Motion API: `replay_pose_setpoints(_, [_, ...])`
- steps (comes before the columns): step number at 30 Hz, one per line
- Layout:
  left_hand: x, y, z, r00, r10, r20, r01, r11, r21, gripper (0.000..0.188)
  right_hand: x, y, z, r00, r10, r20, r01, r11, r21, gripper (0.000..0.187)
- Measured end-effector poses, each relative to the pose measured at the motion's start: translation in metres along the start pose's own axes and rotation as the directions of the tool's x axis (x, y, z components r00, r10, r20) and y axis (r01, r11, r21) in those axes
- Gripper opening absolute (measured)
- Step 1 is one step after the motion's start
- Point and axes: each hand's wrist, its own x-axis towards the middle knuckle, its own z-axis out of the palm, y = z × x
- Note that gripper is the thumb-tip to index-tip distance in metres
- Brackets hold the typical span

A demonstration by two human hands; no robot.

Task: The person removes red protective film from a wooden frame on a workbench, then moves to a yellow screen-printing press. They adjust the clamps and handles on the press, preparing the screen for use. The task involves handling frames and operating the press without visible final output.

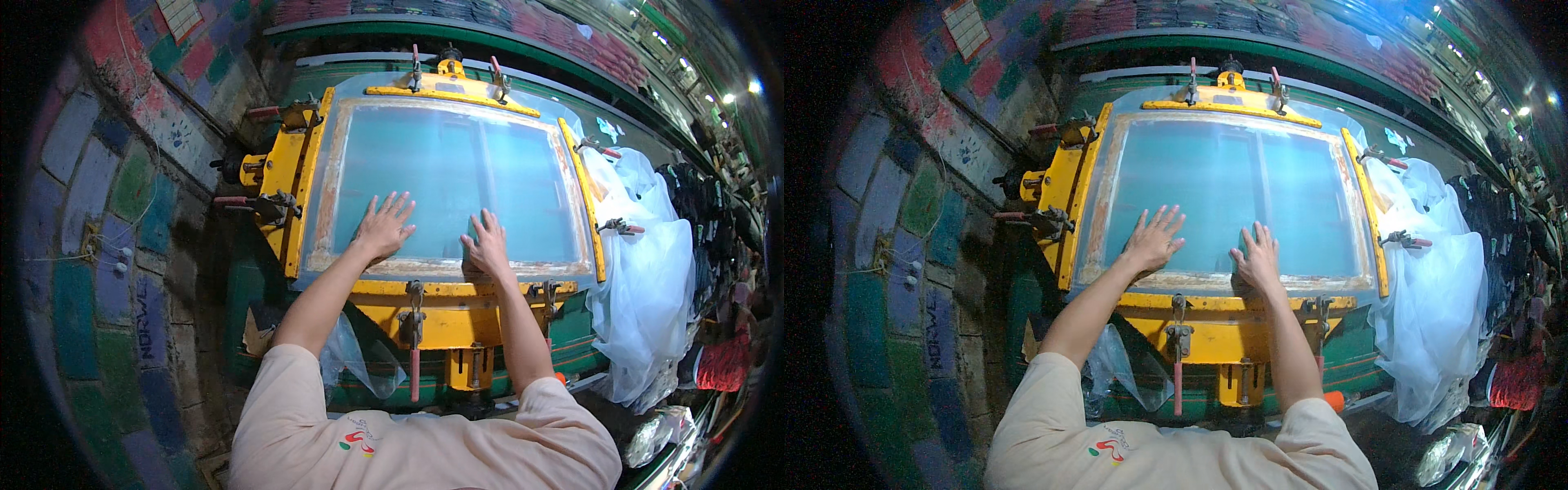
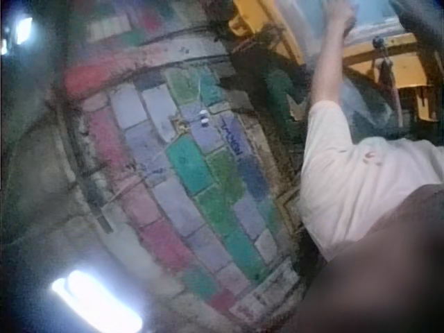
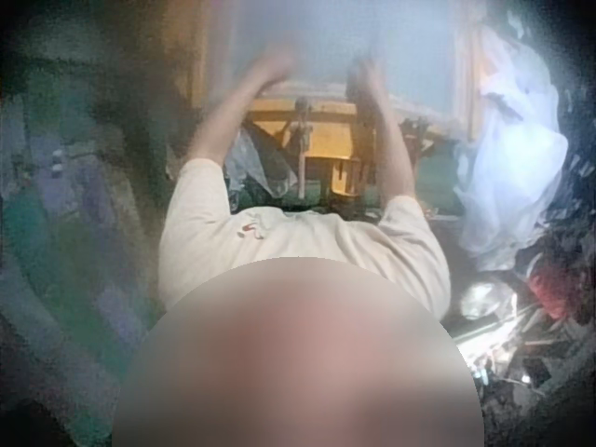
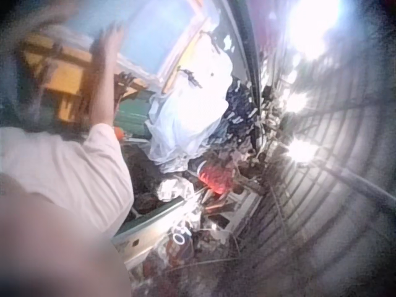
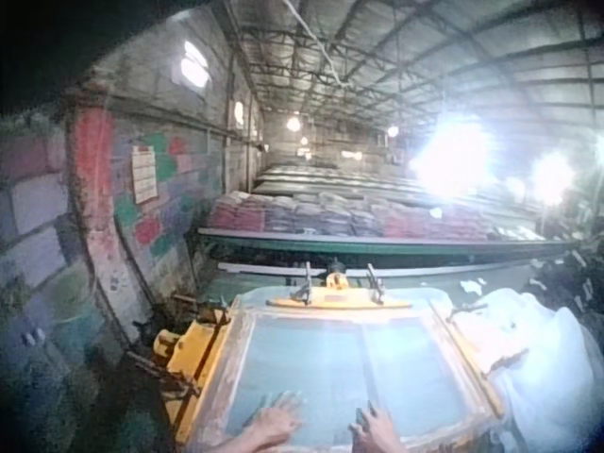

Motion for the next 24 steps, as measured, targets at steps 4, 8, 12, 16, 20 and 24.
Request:
replay_pose_setpoints(4, [-0.020,-0.007,-0.004,0.995,-0.102,-0.004,0.102,0.995,-0.021,0.062,0.037,0.006,0.003,0.995,0.104,0.005,-0.101,0.979,-0.179,0.068])
replay_pose_setpoints(8, [-0.036,-0.005,-0.006,0.988,-0.155,0.013,0.155,0.987,-0.047,0.058,0.051,-0.002,0.004,0.987,0.147,0.066,-0.127,0.962,-0.243,0.072])
replay_pose_setpoints(12, [-0.047,-0.001,-0.004,0.990,-0.142,0.027,0.143,0.989,-0.044,0.059,0.045,-0.017,0.012,0.988,0.108,0.107,-0.078,0.965,-0.251,0.074])
replay_pose_setpoints(16, [-0.065,0.000,0.001,0.997,-0.066,0.049,0.070,0.993,-0.092,0.056,0.028,-0.046,0.024,0.979,-0.048,0.200,0.096,0.967,-0.236,0.073])
replay_pose_setpoints(20, [-0.086,-0.008,-0.003,0.987,0.126,0.103,-0.072,0.906,-0.418,0.044,0.004,-0.085,0.030,0.851,-0.367,0.375,0.412,0.910,-0.043,0.064])
replay_pose_setpoints(24, [-0.143,-0.021,-0.014,0.991,-0.113,0.068,0.111,0.430,-0.896,0.031,-0.004,-0.083,0.021,0.702,-0.466,0.539,-0.152,0.641,0.753,0.035])
